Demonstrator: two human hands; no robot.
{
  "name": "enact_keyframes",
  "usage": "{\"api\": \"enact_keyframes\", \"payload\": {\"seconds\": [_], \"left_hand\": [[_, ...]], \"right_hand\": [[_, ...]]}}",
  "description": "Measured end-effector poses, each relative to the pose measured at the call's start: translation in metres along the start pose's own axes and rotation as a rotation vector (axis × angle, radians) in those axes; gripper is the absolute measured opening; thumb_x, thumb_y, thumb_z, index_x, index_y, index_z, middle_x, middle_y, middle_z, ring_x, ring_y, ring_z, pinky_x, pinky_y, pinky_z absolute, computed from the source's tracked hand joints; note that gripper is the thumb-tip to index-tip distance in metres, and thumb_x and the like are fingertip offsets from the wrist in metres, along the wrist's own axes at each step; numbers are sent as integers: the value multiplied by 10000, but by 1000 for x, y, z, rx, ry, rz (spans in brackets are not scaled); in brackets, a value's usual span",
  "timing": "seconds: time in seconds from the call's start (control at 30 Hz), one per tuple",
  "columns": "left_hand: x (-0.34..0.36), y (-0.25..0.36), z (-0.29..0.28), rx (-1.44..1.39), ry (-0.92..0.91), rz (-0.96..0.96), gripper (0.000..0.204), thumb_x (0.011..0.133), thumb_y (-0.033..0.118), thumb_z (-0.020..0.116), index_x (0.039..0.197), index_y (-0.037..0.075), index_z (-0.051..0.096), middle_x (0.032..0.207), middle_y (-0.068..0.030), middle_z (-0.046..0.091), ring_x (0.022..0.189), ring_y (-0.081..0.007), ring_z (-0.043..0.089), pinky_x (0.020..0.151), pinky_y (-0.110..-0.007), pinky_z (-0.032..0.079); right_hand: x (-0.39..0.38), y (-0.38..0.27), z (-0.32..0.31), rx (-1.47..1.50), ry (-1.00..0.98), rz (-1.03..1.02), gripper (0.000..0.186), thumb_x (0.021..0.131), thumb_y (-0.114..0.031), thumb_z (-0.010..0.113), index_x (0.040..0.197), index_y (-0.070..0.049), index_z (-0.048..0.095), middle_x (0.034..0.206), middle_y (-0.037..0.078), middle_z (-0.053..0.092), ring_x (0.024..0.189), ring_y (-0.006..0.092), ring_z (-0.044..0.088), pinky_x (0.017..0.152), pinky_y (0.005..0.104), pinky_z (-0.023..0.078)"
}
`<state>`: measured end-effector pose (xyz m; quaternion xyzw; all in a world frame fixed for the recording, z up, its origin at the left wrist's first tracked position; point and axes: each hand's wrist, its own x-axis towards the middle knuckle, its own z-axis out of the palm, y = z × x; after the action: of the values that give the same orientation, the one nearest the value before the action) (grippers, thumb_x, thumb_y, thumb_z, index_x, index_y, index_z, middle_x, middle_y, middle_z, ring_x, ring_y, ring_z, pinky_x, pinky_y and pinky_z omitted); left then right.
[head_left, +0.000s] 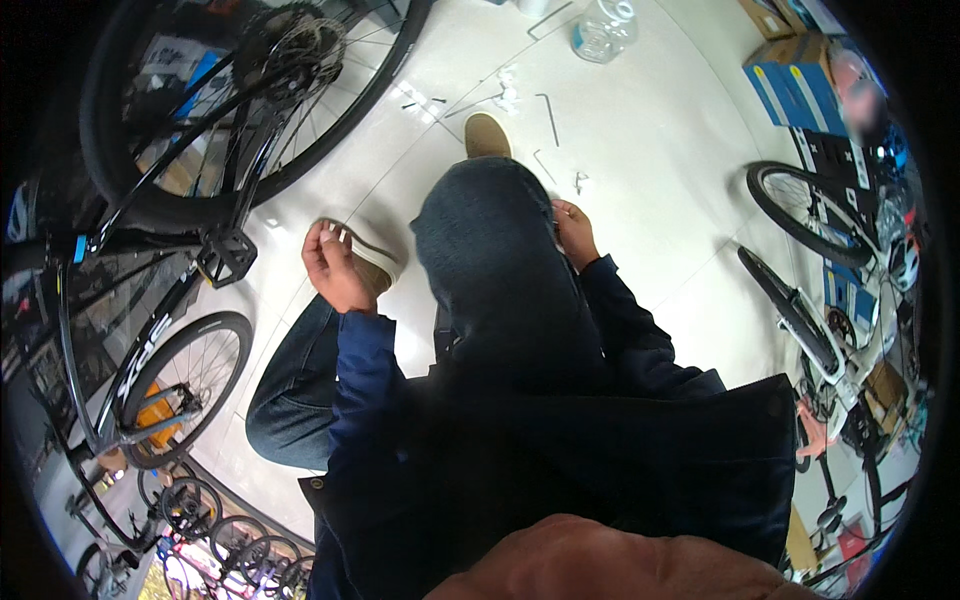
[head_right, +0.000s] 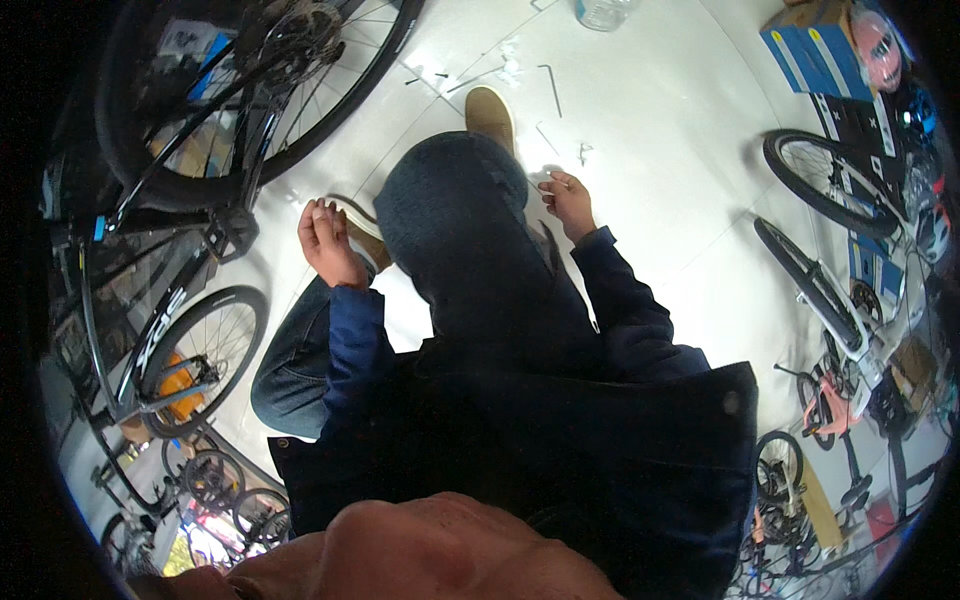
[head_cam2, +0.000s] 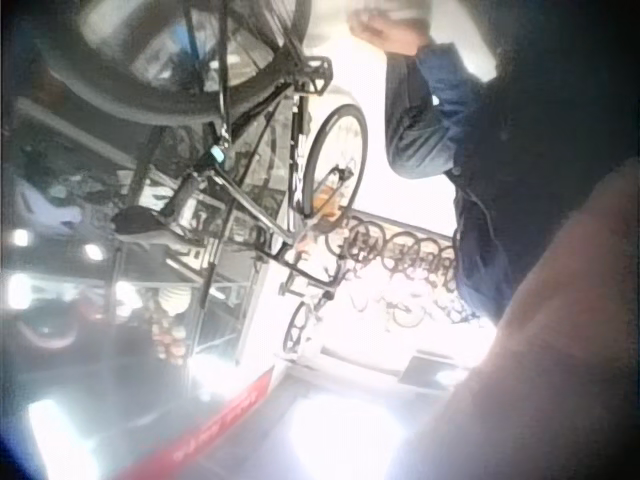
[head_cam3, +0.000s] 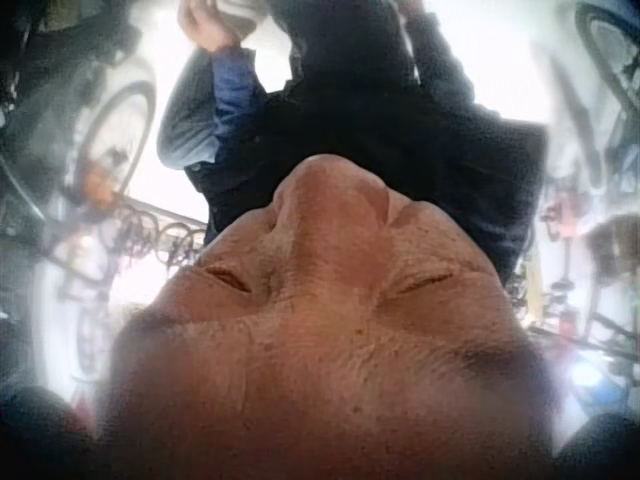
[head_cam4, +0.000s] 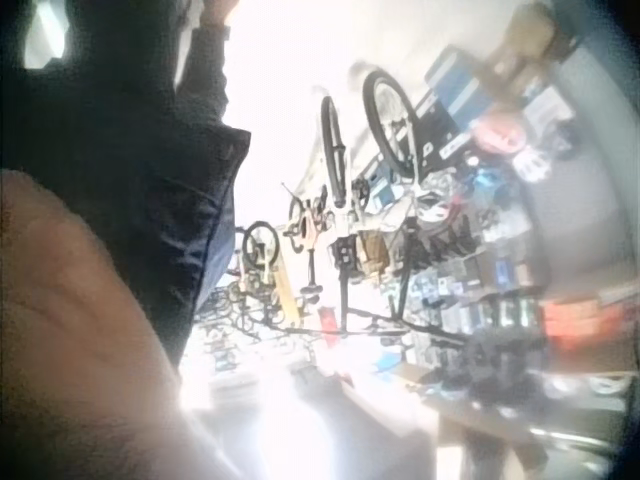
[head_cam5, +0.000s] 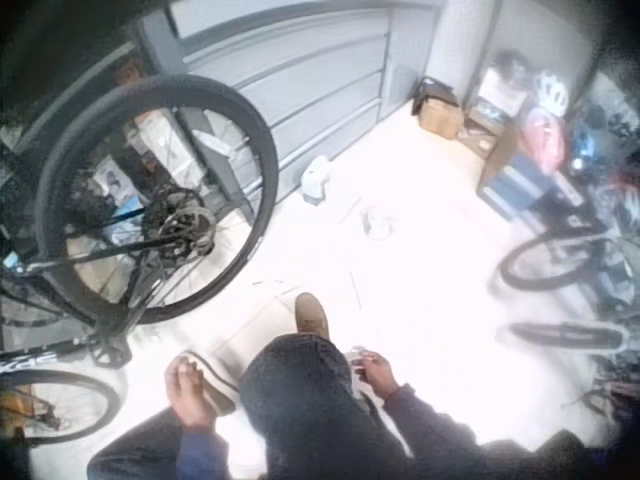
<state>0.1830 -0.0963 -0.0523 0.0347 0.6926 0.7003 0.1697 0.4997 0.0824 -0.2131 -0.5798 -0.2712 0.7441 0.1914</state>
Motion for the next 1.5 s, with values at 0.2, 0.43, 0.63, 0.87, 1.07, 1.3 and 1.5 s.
{"api": "enact_keyframes", "payload": {"seconds": [0.2, 0.43, 0.63, 0.87, 1.07, 1.3, 1.5], "left_hand": [[0, -5, -2, 39, 2, -38, 404, 1042, 280, 579, 1350, 26, 518, 1352, -157, 581, 1218, -275, 592, 1047, -400, 487], [5, -11, -5, 71, 31, -91, 383, 1051, 266, 561, 1349, 31, 513, 1354, -162, 590, 1212, -266, 598, 1054, -404, 483], [8, -13, -8, 115, 63, -110, 347, 1062, 290, 545, 1313, 51, 545, 1291, -133, 630, 1177, -227, 629, 1031, -375, 511], [17, -20, -7, -22, 60, -152, 298, 1041, 214, 584, 1283, 42, 576, 1223, -117, 646, 1103, -217, 630, 974, -371, 520], [67, -2, 23, -121, 20, -206, 326, 1026, 221, 613, 1288, 28, 606, 1184, -104, 673, 1057, -192, 655, 932, -332, 539], [121, 24, 65, -450, -183, -287, 381, 1030, 247, 607, 1285, -36, 597, 1159, -125, 674, 1035, -197, 663, 953, -335, 563], [140, 23, 80, -731, -242, -350, 253, 1016, 179, 638, 1181, -13, 641, 1012, -79, 700, 903, -158, 681, 843, -285, 591]], "right_hand": [[35, 18, -24, -318, 73, -65, 274, 922, -150, 644, 1159, -12, 629, 898, 45, 706, 729, 110, 633, 639, 267, 512], [114, -1, -12, -1066, 255, -629, 228, 841, -242, 721, 973, -63, 667, 890, 162, 714, 846, 378, 687, 747, 458, 548], [146, -20, 13, -1477, 234, -582, 125, 890, -161, 595, 969, -72, 633, 892, 200, 721, 874, 386, 704, 770, 501, 544], [154, -23, 25, -1434, 112, -630, 173, 852, -179, 614, 968, -53, 639, 931, 221, 708, 932, 400, 686, 816, 495, 541], [131, -114, 132, -1175, -179, -843, 252, 911, -297, 643, 895, -47, 669, 829, 162, 677, 758, 360, 644, 715, 449, 523], [37, -217, 314, -1140, -721, -1442, 161, 929, -130, 671, 1068, -64, 716, 940, 97, 664, 841, 314, 652, 746, 376, 540], [-20, -244, 380, -1384, -752, -1744, 168, 908, -95, 693, 1074, -83, 715, 944, 96, 675, 871, 318, 661, 724, 388, 546]]}}
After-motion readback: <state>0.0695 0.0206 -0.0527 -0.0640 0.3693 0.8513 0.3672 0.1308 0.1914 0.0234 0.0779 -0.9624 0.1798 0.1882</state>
